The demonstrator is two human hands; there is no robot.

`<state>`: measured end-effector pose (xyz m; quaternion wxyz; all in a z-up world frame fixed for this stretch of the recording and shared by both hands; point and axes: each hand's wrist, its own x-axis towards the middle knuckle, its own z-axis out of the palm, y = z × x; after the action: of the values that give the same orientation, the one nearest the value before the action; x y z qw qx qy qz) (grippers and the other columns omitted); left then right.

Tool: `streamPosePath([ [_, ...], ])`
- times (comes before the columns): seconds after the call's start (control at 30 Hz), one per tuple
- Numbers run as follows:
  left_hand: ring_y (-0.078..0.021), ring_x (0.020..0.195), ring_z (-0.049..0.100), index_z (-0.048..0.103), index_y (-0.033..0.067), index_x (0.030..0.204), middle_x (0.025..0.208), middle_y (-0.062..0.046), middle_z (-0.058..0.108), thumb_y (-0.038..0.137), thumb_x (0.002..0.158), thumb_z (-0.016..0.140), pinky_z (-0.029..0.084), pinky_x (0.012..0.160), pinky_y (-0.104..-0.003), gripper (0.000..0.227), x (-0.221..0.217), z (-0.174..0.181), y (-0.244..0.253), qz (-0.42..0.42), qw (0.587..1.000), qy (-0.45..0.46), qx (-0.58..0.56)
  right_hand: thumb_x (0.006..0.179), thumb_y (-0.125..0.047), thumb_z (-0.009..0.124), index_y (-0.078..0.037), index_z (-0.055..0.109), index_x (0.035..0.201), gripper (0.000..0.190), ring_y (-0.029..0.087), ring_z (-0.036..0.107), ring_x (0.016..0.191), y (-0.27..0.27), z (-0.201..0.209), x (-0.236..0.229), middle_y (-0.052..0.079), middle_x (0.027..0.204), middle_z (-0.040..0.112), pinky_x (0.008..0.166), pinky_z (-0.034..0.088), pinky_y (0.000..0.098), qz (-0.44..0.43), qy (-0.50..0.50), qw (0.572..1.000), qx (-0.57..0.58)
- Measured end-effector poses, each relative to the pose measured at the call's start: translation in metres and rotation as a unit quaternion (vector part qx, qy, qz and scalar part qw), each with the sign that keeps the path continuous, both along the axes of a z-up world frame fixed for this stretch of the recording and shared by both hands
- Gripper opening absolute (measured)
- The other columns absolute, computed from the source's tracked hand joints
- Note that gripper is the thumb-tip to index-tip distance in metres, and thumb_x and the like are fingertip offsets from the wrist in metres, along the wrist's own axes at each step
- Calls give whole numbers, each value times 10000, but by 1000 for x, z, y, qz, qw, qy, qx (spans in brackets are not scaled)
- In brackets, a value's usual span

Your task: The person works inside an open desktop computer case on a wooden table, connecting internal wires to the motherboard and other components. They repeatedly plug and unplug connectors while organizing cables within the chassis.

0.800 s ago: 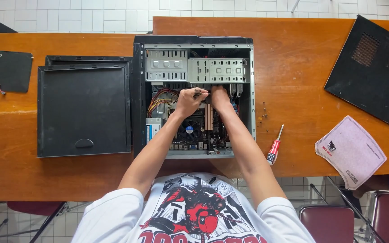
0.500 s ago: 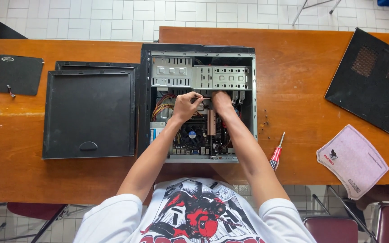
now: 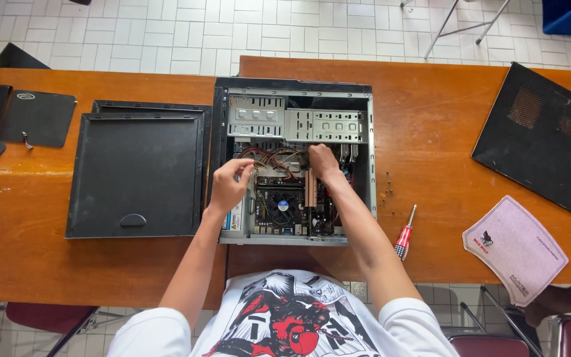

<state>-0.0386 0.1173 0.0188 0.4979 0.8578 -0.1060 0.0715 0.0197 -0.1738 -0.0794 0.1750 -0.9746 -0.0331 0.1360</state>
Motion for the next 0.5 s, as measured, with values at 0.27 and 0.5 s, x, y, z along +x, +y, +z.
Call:
streamPosePath([
  [0.27, -144, 691, 736, 825, 153, 1009, 801, -26, 791, 119, 968, 717, 598, 700, -293, 121, -17, 15, 0, 30, 996, -5, -83, 881, 43, 663, 164, 679, 1071, 226, 524, 702, 993, 8, 51, -6, 403, 1013, 673, 784, 630, 552, -7, 53, 995, 88],
  [0.5, -178, 684, 733, 809, 108, 1005, 757, -65, 776, 88, 978, 670, 588, 682, -326, 143, -20, 22, 3, 74, 990, -12, -122, 950, -55, 488, -46, 574, 1432, 489, 451, 692, 1128, -5, 47, -33, 243, 1343, 640, 941, 590, 549, 17, -32, 997, 69],
])
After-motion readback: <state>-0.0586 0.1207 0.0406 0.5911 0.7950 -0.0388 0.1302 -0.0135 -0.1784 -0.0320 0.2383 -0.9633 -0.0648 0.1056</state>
